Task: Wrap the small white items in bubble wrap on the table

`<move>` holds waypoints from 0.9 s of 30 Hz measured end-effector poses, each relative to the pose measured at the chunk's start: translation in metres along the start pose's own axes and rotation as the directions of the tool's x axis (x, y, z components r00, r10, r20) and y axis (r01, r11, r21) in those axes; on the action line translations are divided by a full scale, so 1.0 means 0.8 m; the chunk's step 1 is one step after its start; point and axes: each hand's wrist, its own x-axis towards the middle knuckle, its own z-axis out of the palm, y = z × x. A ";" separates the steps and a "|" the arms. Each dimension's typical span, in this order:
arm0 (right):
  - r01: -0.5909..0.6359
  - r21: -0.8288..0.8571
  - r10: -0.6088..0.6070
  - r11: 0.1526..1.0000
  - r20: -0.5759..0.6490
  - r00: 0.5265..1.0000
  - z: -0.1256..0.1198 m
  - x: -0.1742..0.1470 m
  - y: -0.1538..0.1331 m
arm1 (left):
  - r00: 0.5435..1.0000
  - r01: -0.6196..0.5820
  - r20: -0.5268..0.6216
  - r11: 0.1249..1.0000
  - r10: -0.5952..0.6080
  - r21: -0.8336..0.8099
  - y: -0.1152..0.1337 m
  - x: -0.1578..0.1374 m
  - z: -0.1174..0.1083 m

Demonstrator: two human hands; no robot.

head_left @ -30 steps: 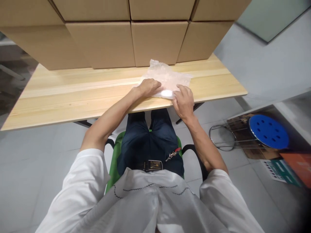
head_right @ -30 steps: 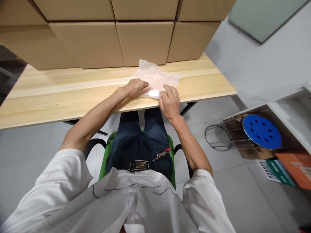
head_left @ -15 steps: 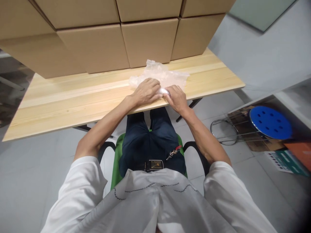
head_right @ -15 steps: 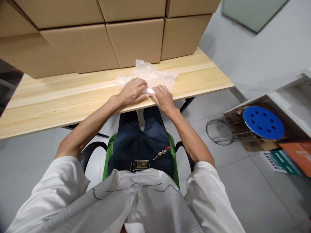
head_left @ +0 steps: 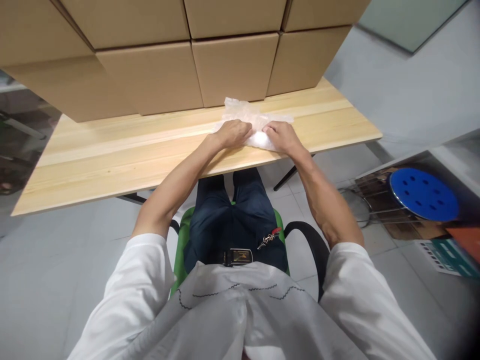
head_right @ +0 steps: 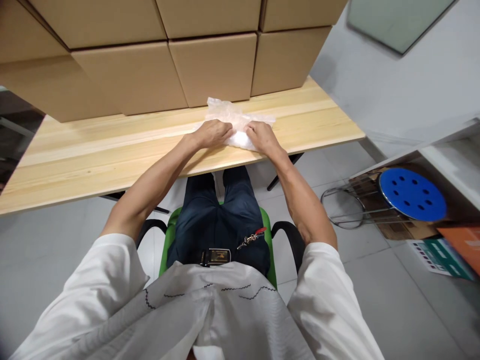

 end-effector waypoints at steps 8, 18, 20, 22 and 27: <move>-0.089 -0.256 0.076 0.963 -0.060 0.995 -0.009 -0.009 -0.029 | 0.993 0.078 0.086 0.995 -0.083 0.061 0.009 0.019 -0.015; 0.248 -0.164 -0.260 0.955 -0.056 0.964 0.041 -0.037 -0.021 | 0.995 -0.007 -0.103 0.999 0.004 -0.036 -0.028 0.040 0.024; 0.230 -0.152 -0.242 0.961 -0.067 0.968 0.044 -0.031 -0.014 | 0.980 -0.039 -0.197 0.998 0.027 -0.057 -0.029 0.030 0.028; 0.213 -0.143 -0.224 0.967 -0.072 0.972 0.046 -0.026 -0.009 | 0.964 -0.092 -0.257 0.994 0.073 -0.060 -0.026 0.016 0.030; 0.191 -0.115 -0.196 0.975 -0.035 0.980 0.040 -0.018 -0.005 | 0.934 -0.256 -0.264 0.966 0.239 -0.030 -0.013 -0.017 0.035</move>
